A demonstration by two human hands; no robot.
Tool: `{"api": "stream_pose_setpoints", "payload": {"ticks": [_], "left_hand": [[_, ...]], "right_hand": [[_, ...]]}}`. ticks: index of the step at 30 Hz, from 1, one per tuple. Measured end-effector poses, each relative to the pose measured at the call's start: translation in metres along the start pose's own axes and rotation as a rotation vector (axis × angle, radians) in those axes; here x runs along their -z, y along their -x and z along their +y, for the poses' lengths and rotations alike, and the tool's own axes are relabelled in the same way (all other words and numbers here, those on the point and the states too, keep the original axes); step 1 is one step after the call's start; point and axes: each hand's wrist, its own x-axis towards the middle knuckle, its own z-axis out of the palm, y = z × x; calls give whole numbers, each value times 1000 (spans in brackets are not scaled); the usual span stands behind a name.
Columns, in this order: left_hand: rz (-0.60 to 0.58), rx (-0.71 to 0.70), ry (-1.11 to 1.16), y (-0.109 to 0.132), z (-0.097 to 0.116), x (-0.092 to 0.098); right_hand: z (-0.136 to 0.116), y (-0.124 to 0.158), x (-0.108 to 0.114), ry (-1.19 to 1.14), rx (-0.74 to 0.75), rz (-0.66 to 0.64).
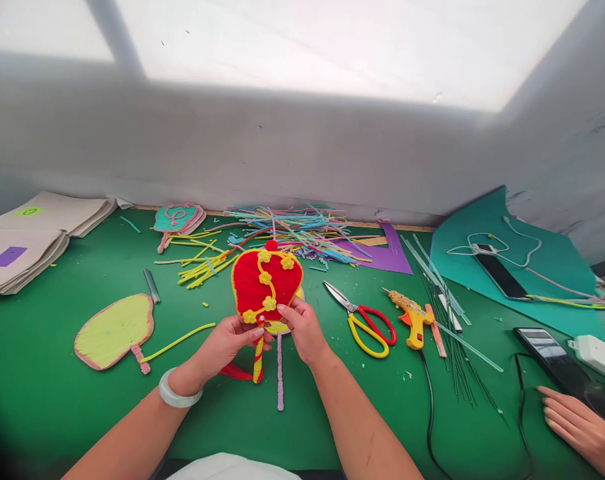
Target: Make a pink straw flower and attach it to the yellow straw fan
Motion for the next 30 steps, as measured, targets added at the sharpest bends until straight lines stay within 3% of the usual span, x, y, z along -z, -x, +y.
{"api": "stream_pose_setpoints", "payload": {"ticks": [17, 23, 30], "left_hand": [[-10, 35, -30, 0, 0, 2], [-215, 66, -84, 7, 3, -1], [-13, 25, -89, 4, 0, -1]], "right_hand": [[4, -2, 0, -31, -1, 19], [3, -5, 2, -144, 17, 7], [2, -11, 3, -252, 36, 33]]}}
